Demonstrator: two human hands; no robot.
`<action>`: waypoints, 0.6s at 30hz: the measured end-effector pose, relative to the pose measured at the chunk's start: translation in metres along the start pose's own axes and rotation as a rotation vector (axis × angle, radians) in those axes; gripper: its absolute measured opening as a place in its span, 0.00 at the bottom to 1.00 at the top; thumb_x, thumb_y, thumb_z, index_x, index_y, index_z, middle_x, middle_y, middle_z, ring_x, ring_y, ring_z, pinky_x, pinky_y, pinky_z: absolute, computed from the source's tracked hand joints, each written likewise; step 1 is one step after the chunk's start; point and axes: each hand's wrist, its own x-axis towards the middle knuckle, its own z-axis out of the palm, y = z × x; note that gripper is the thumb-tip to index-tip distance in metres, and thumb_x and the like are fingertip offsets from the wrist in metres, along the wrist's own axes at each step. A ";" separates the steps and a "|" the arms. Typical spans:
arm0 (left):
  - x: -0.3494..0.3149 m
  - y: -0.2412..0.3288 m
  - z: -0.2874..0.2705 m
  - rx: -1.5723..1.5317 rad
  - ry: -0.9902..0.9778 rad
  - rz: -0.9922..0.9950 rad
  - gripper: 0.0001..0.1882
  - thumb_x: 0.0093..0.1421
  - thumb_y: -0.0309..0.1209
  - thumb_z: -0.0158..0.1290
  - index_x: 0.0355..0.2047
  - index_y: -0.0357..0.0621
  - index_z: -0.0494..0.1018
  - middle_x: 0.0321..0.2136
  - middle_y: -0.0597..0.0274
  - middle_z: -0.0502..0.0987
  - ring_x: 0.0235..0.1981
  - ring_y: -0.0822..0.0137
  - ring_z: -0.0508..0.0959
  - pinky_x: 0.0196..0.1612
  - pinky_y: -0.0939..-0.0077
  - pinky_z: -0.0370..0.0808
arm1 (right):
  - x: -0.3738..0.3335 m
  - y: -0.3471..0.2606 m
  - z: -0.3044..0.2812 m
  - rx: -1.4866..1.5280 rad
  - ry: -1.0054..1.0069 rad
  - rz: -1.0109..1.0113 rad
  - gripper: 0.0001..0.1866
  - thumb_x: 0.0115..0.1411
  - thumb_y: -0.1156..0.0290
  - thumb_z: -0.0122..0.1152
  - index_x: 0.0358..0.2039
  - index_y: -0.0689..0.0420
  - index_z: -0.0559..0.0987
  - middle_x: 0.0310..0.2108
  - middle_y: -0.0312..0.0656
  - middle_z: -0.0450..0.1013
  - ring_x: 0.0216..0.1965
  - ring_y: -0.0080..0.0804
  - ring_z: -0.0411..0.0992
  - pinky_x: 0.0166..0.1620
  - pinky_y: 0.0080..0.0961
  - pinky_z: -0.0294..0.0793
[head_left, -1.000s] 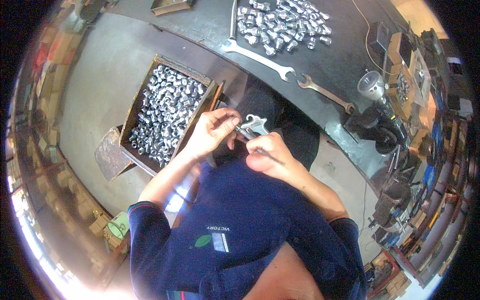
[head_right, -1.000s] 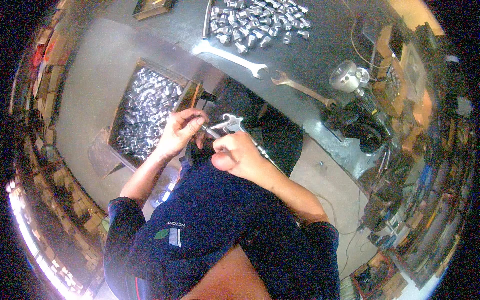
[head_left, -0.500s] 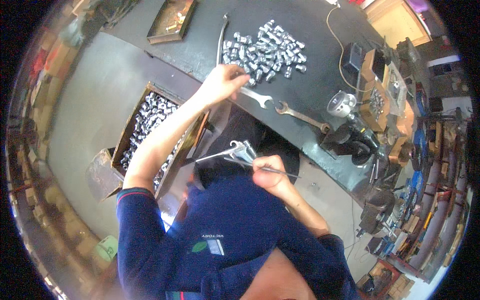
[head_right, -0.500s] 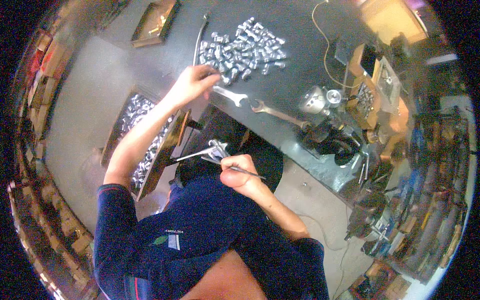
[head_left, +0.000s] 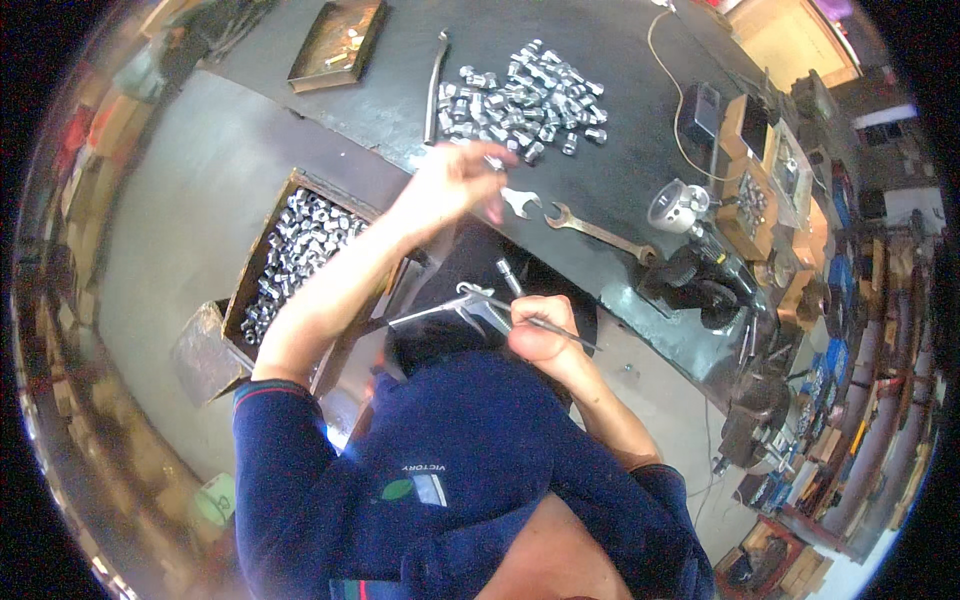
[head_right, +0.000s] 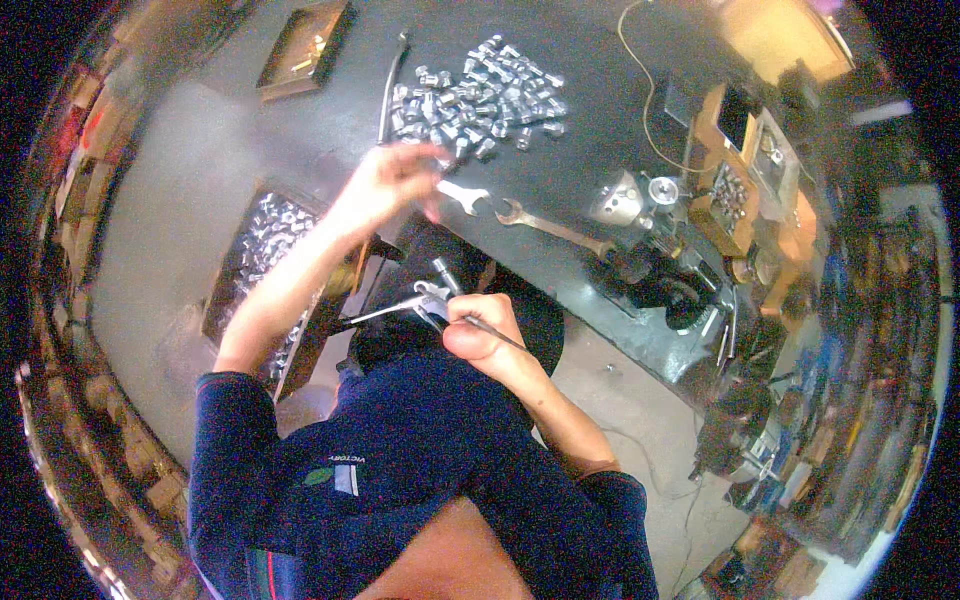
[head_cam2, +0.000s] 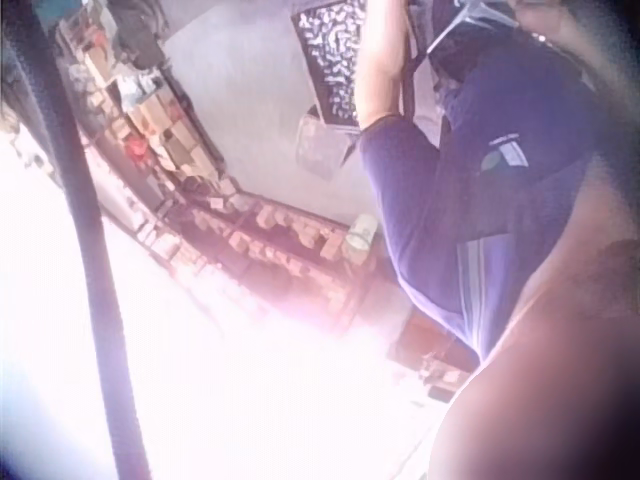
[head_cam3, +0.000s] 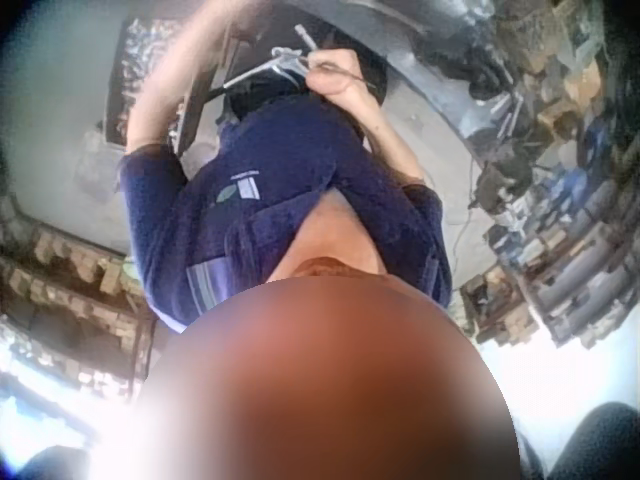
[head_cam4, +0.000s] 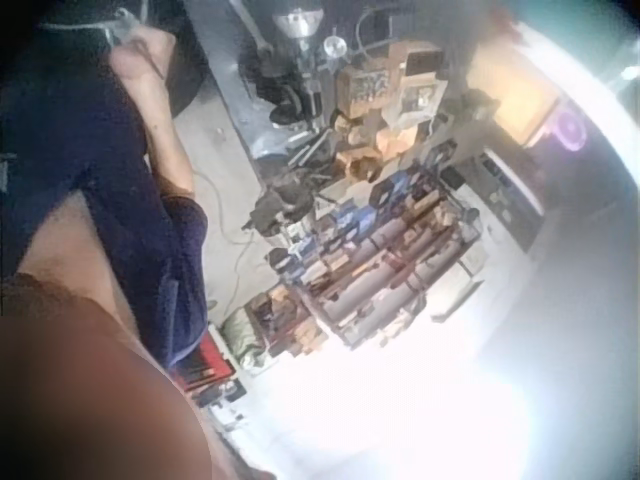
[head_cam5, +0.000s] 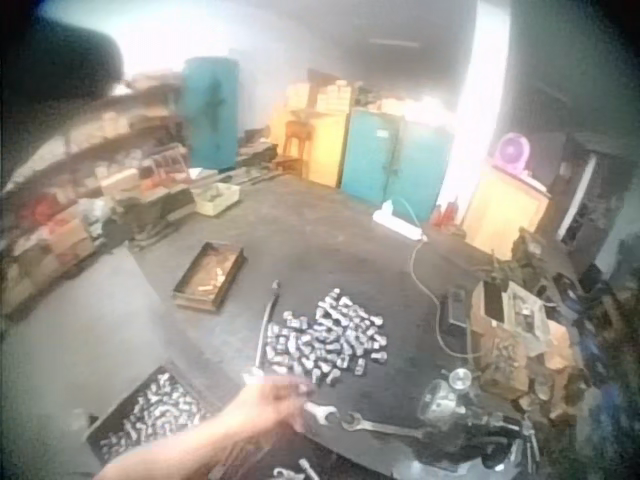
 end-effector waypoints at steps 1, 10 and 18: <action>-0.016 -0.008 0.007 -0.120 0.014 -0.004 0.17 0.55 0.23 0.49 0.47 0.33 0.68 0.25 0.55 0.77 0.29 0.70 0.78 0.36 0.77 0.74 | 0.003 0.003 0.002 -0.011 -0.006 0.008 0.16 0.40 0.64 0.59 0.12 0.57 0.62 0.12 0.32 0.56 0.18 0.16 0.56 0.22 0.19 0.54; -0.056 -0.042 0.053 -0.922 0.097 -0.011 0.15 0.57 0.29 0.53 0.44 0.38 0.71 0.24 0.62 0.73 0.25 0.73 0.71 0.29 0.81 0.66 | 0.012 0.041 0.017 0.125 0.001 0.063 0.15 0.44 0.65 0.58 0.11 0.55 0.64 0.14 0.26 0.57 0.19 0.13 0.54 0.22 0.17 0.51; -0.075 -0.032 0.039 -1.145 0.096 0.025 0.10 0.56 0.28 0.51 0.37 0.37 0.72 0.16 0.69 0.66 0.13 0.80 0.59 0.16 0.86 0.55 | 0.005 0.016 0.023 0.430 -0.152 0.153 0.12 0.44 0.78 0.51 0.09 0.57 0.61 0.13 0.31 0.60 0.15 0.17 0.56 0.20 0.17 0.51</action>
